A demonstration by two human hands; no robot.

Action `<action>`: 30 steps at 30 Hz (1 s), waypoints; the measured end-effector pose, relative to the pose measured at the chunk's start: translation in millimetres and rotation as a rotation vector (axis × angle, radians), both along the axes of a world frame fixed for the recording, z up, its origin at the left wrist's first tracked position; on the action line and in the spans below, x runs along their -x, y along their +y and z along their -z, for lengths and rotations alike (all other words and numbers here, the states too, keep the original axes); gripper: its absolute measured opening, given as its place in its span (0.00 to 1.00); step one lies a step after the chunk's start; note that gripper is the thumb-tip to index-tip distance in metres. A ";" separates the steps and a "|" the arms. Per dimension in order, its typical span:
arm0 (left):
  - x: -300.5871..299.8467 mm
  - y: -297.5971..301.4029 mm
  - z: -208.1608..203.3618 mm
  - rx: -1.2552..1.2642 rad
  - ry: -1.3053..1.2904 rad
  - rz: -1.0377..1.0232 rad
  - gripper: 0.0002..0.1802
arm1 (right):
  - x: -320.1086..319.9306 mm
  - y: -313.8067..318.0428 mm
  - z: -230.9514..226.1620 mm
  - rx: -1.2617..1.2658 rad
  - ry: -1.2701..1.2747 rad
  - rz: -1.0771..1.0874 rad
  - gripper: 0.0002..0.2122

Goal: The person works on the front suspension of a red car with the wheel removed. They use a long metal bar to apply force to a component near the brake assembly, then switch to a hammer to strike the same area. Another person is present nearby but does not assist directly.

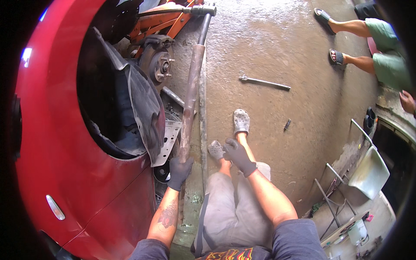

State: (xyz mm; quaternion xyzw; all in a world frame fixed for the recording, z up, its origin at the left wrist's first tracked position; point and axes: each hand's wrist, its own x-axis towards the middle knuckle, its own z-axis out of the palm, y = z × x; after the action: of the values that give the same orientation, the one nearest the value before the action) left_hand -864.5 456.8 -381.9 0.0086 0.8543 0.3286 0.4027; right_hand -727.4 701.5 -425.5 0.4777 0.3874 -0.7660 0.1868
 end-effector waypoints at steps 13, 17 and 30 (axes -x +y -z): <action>-99.4 -105.9 -56.0 0.250 0.068 -0.071 0.20 | -88.4 -81.0 -32.3 0.043 -0.071 0.151 0.22; -110.6 -115.0 -17.6 0.239 0.227 -0.047 0.20 | -106.1 -95.2 -31.4 0.030 -0.060 0.150 0.27; -115.5 -113.6 -11.6 0.209 0.236 -0.064 0.16 | -130.8 -86.3 -39.3 -0.040 -0.025 0.162 0.20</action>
State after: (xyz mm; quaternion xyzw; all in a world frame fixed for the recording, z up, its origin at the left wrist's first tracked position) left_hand -749.0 343.1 -370.3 -0.0219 0.9249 0.2475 0.2877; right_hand -596.6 615.2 -386.1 0.5206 0.3602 -0.7648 0.1194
